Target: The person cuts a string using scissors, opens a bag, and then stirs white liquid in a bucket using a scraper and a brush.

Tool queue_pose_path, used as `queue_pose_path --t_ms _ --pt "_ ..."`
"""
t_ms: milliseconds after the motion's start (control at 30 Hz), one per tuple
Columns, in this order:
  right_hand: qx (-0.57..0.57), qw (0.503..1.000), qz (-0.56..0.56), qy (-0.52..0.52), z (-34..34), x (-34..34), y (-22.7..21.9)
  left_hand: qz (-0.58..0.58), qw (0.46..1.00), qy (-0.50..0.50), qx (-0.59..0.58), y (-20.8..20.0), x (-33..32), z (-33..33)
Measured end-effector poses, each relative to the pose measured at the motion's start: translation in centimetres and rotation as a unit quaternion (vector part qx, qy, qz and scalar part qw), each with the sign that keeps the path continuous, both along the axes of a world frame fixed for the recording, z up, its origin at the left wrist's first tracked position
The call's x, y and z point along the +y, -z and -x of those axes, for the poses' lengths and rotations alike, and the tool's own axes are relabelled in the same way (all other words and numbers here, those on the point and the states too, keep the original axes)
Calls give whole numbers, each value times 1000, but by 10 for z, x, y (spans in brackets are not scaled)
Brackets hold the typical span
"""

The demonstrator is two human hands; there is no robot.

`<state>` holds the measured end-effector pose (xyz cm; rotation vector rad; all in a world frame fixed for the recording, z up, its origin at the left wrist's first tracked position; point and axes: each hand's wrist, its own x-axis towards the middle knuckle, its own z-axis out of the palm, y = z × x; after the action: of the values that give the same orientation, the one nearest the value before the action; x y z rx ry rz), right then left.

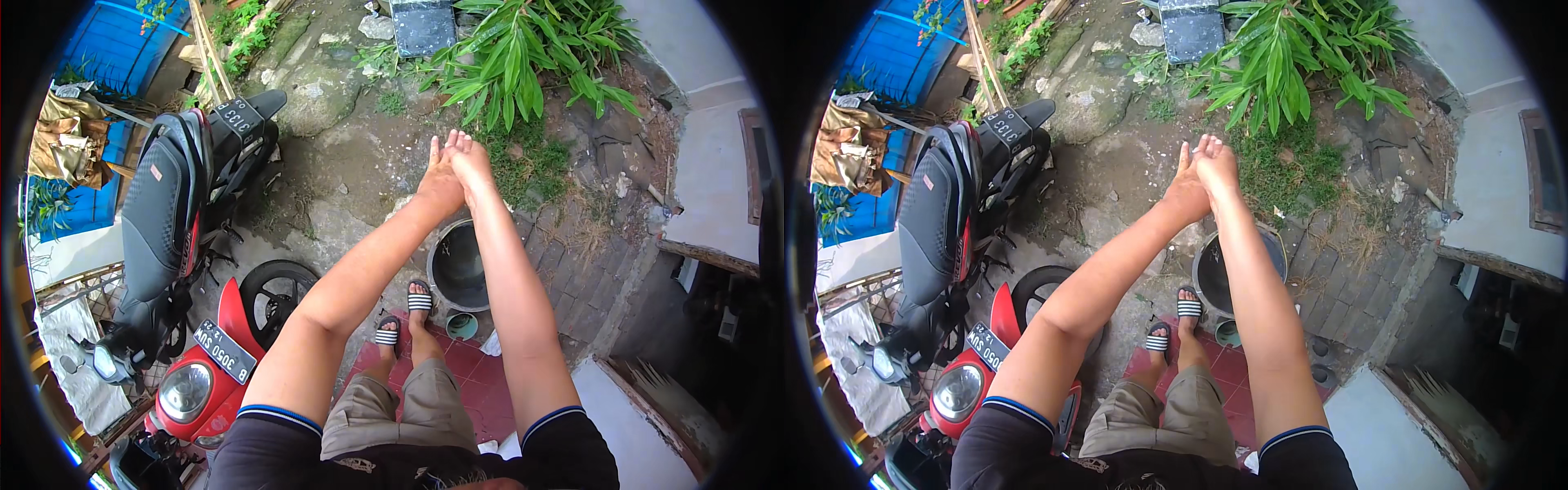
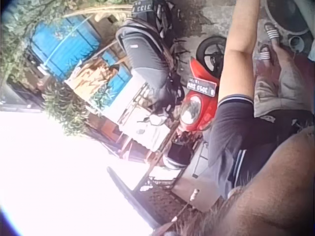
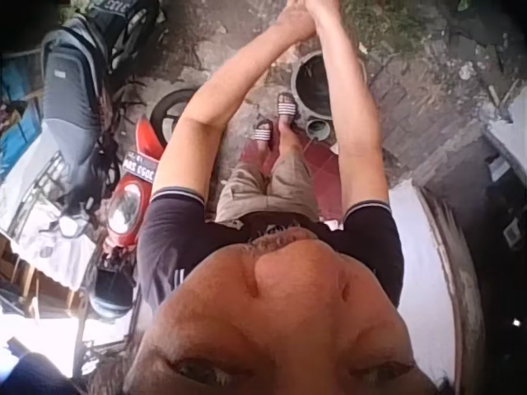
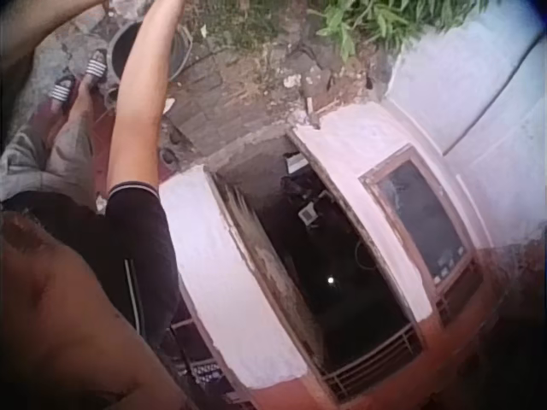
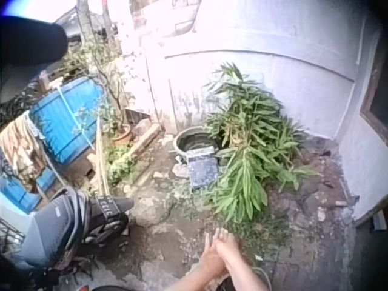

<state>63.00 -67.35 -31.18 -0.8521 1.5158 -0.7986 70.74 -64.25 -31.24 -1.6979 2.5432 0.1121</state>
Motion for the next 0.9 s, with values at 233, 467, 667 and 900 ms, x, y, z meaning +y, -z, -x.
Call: queue_pose_path --t_ms 233,467,667,900 --pt "-174 970 -76 155 3 -29 8 -97 989 112 21 -62 -15 -23" --pt "100 983 16 150 26 -53 3 -198 771 -147 587 -99 28 25" --pt "487 744 391 -237 -2 11 -24 -224 795 -337 451 -66 -48 -2" --pt "319 751 554 -167 17 23 -98 -437 264 -252 822 -86 -48 -14"
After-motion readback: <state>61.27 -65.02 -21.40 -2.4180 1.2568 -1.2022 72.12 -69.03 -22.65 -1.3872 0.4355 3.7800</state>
